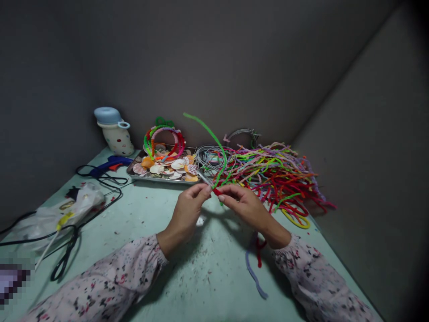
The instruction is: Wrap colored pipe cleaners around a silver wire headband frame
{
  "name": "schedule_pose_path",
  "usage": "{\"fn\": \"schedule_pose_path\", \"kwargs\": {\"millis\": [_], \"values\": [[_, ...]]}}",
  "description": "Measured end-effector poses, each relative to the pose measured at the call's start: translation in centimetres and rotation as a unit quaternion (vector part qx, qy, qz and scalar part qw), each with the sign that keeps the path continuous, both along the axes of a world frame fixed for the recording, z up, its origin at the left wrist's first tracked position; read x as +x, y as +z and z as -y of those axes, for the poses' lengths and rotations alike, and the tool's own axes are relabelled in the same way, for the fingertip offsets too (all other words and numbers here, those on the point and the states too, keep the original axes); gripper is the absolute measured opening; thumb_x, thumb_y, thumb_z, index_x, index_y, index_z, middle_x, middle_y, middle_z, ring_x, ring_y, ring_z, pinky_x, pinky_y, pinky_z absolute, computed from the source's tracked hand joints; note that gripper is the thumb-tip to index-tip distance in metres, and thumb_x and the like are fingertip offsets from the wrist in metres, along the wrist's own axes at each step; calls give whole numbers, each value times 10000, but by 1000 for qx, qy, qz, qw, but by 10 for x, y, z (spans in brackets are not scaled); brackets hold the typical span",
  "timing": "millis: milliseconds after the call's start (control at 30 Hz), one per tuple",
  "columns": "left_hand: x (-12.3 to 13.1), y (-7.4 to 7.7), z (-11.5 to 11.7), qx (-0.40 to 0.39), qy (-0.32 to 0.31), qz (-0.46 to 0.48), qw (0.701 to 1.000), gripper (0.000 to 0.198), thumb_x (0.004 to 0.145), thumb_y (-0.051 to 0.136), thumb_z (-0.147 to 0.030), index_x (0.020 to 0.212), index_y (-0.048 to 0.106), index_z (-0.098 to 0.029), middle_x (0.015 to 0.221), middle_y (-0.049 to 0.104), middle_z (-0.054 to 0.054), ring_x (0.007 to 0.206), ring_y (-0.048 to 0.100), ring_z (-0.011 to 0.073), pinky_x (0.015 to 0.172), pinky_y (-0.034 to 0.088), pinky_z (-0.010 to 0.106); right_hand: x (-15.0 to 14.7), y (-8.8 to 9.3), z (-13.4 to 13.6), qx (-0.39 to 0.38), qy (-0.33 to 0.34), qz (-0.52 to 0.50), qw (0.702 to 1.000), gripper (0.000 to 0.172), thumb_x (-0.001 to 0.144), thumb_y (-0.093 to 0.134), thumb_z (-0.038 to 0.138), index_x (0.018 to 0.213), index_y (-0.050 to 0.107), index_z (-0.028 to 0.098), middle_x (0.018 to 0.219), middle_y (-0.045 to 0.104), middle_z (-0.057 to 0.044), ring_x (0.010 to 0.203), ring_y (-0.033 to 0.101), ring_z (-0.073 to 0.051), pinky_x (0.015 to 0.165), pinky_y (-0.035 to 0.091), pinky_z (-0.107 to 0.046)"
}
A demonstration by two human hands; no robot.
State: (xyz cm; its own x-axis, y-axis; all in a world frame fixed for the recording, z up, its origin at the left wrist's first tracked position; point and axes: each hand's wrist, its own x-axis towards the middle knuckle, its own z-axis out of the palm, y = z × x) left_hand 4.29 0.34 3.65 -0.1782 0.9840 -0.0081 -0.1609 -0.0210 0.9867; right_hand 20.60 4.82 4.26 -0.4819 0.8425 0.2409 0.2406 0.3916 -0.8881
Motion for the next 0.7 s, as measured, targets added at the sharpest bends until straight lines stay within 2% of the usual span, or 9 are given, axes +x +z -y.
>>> {"fn": "schedule_pose_path", "kwargs": {"millis": [133, 200, 267, 333, 467, 600, 700], "values": [[-2, -1, 2, 71, 60, -76, 993, 167, 843, 588, -339, 845, 672, -194, 827, 631, 26, 814, 548, 176, 771, 411, 277, 8, 5, -6, 23, 8, 24, 999, 151, 825, 602, 254, 916, 716, 212, 863, 707, -12, 782, 621, -165, 693, 465, -288], [-3, -3, 3, 137, 118, -139, 974, 118, 821, 610, -275, 905, 663, -212, 917, 624, 36, 898, 547, 194, 829, 409, 291, 12, 9, -8, 34, 11, 49, 998, 144, 810, 612, 241, 895, 725, 212, 840, 706, -9, 760, 615, -166, 679, 463, -286], [-4, -5, 4, 192, 142, -210, 948, 184, 787, 631, -209, 966, 662, -230, 1012, 600, 51, 965, 531, 208, 863, 407, 303, 16, 12, -10, 46, 24, 72, 996, 141, 800, 617, 230, 882, 732, 219, 833, 708, -9, 761, 615, -174, 695, 466, -300], [-3, -7, 4, 216, 108, -253, 937, 249, 777, 627, -174, 1015, 664, -236, 1096, 576, 66, 931, 539, 201, 829, 426, 302, 18, 14, -11, 58, 44, 80, 994, 143, 800, 614, 220, 875, 735, 229, 843, 712, -11, 784, 622, -183, 728, 468, -318], [-1, -15, 3, 199, 11, -264, 944, 210, 818, 596, -188, 1013, 668, -217, 1116, 572, 78, 733, 553, 140, 701, 446, 275, 21, 12, -14, 66, 71, 99, 990, 162, 811, 596, 201, 888, 737, 228, 871, 716, -20, 809, 631, -192, 751, 467, -333], [-2, -19, 2, 194, -4, -284, 939, 133, 843, 587, -204, 943, 676, -206, 941, 605, 55, 744, 554, 150, 667, 416, 263, 22, 6, -18, 60, 90, 116, 987, 162, 814, 592, 184, 880, 731, 235, 878, 714, -15, 823, 631, -192, 766, 469, -343], [-3, -21, 1, 194, -8, -304, 933, 126, 861, 572, -210, 929, 677, -208, 898, 610, 49, 793, 553, 164, 701, 404, 274, 22, 4, -18, 53, 90, 119, 987, 176, 825, 579, 183, 922, 717, 235, 914, 711, -19, 859, 633, -193, 793, 467, -353]]}}
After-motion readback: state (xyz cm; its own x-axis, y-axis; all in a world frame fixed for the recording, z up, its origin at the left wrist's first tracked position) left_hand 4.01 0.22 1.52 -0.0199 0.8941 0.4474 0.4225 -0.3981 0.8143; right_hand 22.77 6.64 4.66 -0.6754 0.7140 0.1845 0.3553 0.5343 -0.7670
